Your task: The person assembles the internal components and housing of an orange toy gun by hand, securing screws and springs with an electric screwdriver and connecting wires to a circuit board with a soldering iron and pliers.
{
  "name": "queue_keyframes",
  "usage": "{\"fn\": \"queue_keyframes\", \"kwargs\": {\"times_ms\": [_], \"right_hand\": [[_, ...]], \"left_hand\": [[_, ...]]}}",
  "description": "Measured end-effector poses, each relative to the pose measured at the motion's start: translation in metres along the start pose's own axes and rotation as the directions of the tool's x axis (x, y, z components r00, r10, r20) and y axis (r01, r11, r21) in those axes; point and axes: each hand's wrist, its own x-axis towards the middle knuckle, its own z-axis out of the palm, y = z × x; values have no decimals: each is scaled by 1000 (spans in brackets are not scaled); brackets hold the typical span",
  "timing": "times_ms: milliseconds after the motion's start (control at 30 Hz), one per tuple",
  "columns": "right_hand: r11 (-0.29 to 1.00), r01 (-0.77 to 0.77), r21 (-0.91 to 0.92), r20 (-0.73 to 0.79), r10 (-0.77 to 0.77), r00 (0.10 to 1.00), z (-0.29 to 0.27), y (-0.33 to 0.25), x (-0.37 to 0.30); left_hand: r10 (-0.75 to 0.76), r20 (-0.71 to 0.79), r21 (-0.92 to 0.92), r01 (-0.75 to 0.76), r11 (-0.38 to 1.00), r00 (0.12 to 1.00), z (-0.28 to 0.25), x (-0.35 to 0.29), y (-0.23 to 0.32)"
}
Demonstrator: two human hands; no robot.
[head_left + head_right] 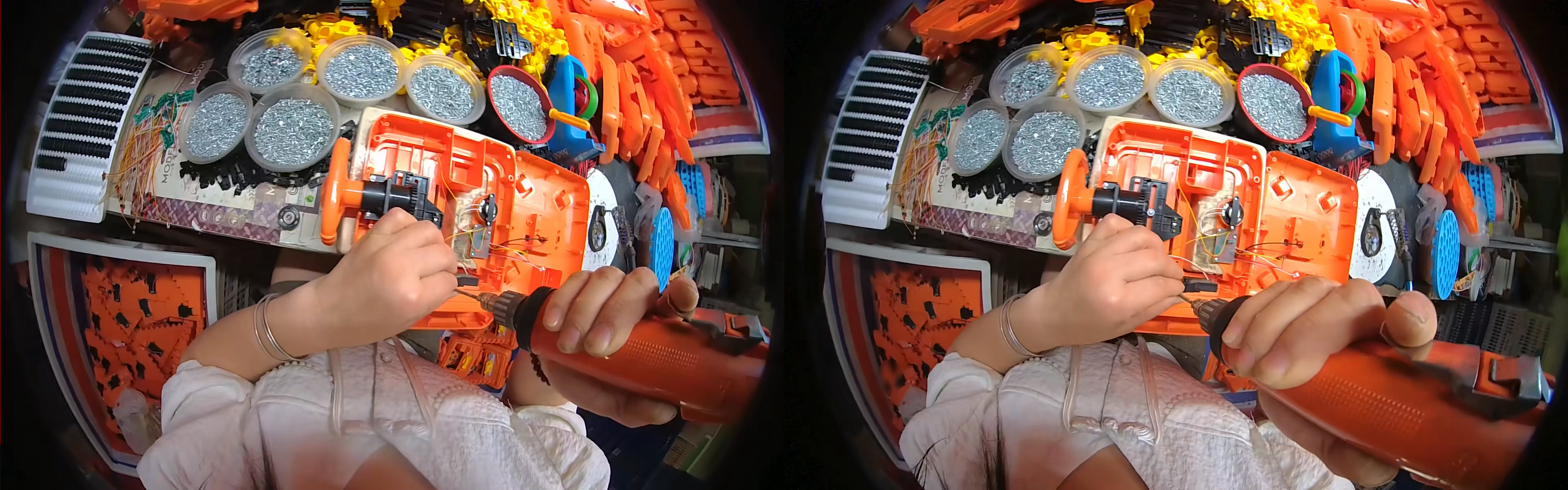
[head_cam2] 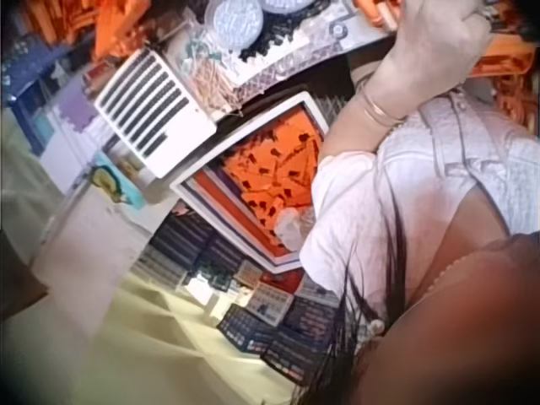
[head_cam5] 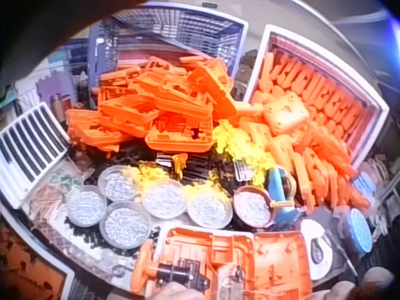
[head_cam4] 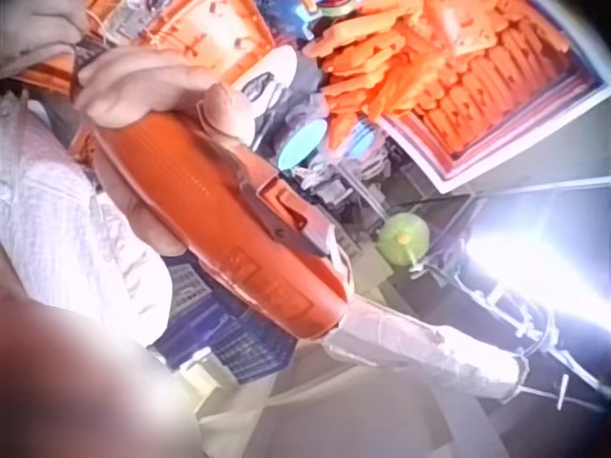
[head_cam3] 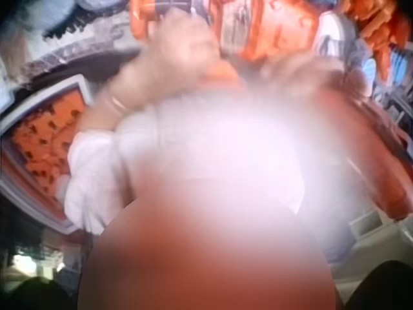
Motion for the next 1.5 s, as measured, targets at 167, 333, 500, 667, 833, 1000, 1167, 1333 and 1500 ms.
{"fn": "queue_keyframes", "kwargs": {"times_ms": [167,333,500,667,833,1000,1167,1333,1500], "right_hand": [[996,87,-21,-86,-88,992,-13,-3,-5],[990,86,-110,-159,-103,982,-32,-4,-20],[996,-15,-88,-220,-5,975,-43,14,-34],[998,-26,-65,-20,24,1000,-57,23,-29],[990,-125,-63,-104,118,988,-51,40,-39],[990,-113,-82,-130,102,986,-58,33,-36],[994,-108,-34,-93,105,990,-52,18,-17],[994,-106,-15,-80,105,991,-47,9,-12],[979,-194,-64,-160,182,970,-47,18,-28]], "left_hand": [[-113,12,-199,113,974,994,7,9,7],[-157,163,-71,170,983,974,17,3,20],[-122,159,-22,127,992,980,16,-1,22],[-120,100,-21,123,992,988,19,-2,21],[-76,138,15,74,997,988,17,0,18],[-96,212,-79,115,990,973,13,6,17],[-210,320,-273,303,913,924,7,24,3],[-188,429,-187,291,938,883,12,28,3],[-146,399,-274,269,923,905,4,20,6]]}}
